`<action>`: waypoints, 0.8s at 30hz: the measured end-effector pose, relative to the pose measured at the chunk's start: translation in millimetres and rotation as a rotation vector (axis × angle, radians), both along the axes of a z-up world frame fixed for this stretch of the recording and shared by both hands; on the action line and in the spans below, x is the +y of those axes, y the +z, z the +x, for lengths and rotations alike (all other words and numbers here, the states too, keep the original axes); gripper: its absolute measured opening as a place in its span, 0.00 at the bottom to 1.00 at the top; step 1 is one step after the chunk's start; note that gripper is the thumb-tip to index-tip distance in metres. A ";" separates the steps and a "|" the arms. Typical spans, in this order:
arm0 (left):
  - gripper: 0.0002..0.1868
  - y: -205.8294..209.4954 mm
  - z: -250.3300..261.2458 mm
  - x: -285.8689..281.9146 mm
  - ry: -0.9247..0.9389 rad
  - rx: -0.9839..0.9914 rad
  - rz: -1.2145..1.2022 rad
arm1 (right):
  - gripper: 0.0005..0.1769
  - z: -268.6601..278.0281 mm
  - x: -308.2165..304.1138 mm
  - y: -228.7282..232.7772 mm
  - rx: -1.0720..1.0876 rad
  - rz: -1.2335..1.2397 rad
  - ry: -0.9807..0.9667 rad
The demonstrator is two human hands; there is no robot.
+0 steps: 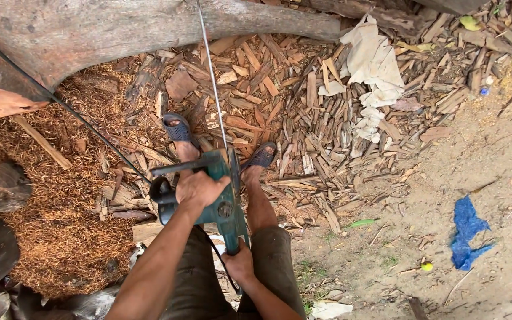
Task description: Cutting and inspecting logs using a chainsaw in a workshop.
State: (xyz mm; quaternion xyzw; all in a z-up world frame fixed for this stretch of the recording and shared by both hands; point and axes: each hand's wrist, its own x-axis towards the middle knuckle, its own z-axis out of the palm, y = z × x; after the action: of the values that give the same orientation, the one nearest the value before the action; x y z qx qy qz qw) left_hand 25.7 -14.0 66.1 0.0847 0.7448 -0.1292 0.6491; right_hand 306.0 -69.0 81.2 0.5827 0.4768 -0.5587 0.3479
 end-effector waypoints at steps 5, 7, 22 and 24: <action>0.37 41.3 -1.4 -22.3 0.056 0.098 0.022 | 0.43 3.1 -8.2 4.2 0.150 0.030 -0.052; 0.36 52.0 -3.7 -32.4 0.079 0.150 0.064 | 0.47 -3.0 -1.0 3.5 0.163 0.000 -0.065; 0.39 137.9 -40.2 -167.1 0.395 1.000 0.606 | 0.45 -153.1 79.1 74.0 0.490 -0.074 0.674; 0.32 139.9 -58.3 -182.9 0.720 0.822 0.216 | 0.49 -187.0 85.9 83.5 0.549 -0.114 0.716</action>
State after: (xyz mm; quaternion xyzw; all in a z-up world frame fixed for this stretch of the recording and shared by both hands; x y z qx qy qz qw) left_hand -32.6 -196.9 206.0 -0.1664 0.9276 0.1554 0.2961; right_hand 119.0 16.9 164.7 0.1913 0.6912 -0.5623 0.4116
